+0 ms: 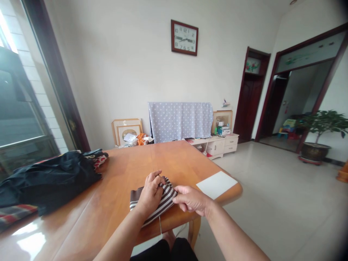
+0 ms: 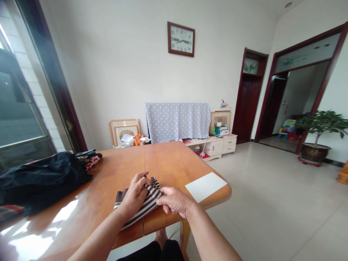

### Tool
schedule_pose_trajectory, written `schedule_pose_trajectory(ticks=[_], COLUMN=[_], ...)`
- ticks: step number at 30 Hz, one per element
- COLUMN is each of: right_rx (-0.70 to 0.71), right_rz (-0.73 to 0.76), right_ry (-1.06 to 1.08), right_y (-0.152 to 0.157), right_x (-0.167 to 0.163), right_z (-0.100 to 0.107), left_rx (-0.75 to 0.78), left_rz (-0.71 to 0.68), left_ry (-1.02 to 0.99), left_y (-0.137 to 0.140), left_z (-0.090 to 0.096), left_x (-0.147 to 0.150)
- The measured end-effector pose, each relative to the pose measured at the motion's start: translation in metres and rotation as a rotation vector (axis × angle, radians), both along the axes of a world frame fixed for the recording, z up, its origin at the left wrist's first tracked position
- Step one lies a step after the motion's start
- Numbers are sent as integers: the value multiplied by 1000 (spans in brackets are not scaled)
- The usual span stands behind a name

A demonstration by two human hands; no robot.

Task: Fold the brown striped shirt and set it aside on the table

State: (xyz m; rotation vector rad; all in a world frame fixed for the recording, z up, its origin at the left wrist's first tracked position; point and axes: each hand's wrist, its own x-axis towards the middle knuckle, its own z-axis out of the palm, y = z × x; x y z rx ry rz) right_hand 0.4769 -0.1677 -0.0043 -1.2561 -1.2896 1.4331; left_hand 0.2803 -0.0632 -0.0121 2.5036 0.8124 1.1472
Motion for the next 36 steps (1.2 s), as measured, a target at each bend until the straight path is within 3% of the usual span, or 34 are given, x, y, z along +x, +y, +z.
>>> schedule_pose_trajectory(ticks=[5, 10, 15, 22, 27, 31, 36], right_rx=[-23, 49, -25, -7, -111, -147, -130], right_rz=[-220, -170, -233, -130, -28, 90, 75], right_ry=[72, 96, 128, 275, 354, 330, 221], right_y=[-5, -7, -6, -6, 1, 6, 7], right_x=[-3, -10, -13, -12, -5, 1, 0], right_z=[-5, -11, -12, -16, -16, -4, 8], left_rx=[25, 57, 61, 92, 115, 116, 123], left_rz=[-5, -12, -9, -1, 7, 0, -5], left_ry=[-13, -32, -28, 0, 23, 45, 79], left_y=[2, 5, 5, 4, 3, 1, -2], left_z=[-3, -6, -7, -6, -7, -4, 0], left_x=[-2, -2, -2, -2, -1, 0, 1])
